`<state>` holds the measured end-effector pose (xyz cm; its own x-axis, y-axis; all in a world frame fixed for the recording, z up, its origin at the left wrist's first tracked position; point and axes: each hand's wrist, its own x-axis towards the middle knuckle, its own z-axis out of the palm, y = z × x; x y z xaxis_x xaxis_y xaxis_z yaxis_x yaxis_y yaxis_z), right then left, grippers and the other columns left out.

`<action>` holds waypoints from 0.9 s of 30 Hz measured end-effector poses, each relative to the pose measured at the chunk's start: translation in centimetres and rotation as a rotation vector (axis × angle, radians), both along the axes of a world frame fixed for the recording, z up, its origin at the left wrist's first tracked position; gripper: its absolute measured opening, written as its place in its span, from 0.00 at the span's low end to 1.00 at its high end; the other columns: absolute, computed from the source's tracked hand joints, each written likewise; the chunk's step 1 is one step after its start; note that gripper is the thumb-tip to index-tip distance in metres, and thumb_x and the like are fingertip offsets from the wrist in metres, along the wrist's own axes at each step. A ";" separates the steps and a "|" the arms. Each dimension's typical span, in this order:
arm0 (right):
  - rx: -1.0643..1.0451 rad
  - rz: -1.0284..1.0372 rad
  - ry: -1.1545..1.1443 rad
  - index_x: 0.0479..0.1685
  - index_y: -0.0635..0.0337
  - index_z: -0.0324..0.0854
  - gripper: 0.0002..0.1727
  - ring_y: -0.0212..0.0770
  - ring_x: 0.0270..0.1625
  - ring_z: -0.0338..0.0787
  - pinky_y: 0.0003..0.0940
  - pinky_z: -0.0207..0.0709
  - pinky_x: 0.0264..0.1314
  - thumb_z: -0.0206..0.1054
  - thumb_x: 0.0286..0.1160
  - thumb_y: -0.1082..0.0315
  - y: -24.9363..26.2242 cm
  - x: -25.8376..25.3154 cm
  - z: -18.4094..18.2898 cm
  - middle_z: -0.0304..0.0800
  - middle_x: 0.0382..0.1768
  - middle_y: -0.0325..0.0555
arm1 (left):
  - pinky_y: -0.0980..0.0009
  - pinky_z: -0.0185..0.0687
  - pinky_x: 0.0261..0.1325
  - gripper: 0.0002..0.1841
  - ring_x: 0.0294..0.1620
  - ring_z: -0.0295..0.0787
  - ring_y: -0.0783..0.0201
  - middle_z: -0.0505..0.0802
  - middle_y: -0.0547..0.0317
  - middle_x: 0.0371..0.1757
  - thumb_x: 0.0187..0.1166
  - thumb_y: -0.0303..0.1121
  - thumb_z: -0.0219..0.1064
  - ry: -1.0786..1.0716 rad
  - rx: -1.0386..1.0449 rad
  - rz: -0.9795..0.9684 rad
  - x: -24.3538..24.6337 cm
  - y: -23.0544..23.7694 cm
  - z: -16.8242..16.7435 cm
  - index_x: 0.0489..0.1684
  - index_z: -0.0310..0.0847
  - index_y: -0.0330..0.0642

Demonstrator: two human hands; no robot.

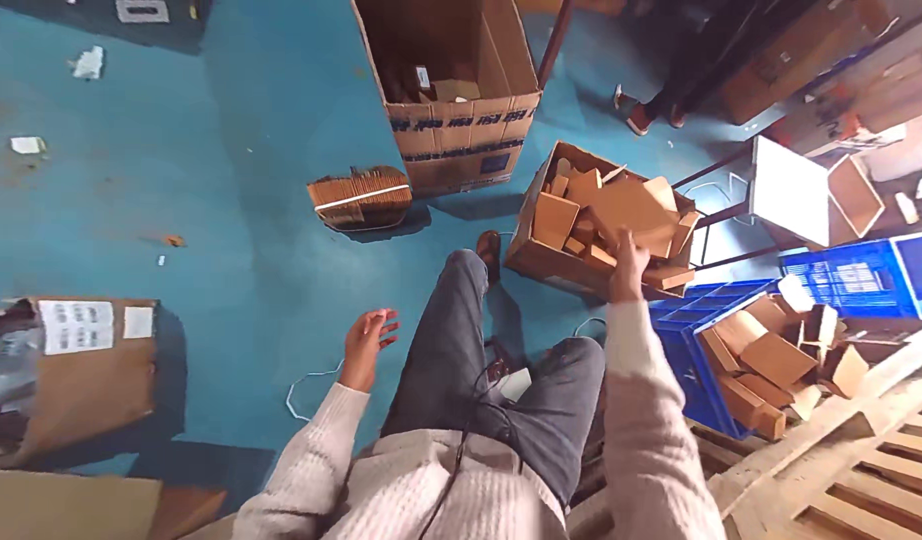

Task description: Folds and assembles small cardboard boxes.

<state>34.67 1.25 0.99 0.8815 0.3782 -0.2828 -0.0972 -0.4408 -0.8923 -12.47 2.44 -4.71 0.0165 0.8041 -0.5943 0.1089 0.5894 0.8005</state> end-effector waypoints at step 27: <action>-0.945 -0.499 0.518 0.76 0.79 0.71 0.36 0.65 0.88 0.63 0.56 0.55 0.88 0.66 0.81 0.54 -44.4 -2.6 -23.5 0.66 0.82 0.75 | 0.68 0.86 0.40 0.54 0.43 0.93 0.66 0.95 0.63 0.48 0.75 0.67 0.01 0.115 0.076 -0.105 3.8 0.3 0.1 0.67 0.71 0.40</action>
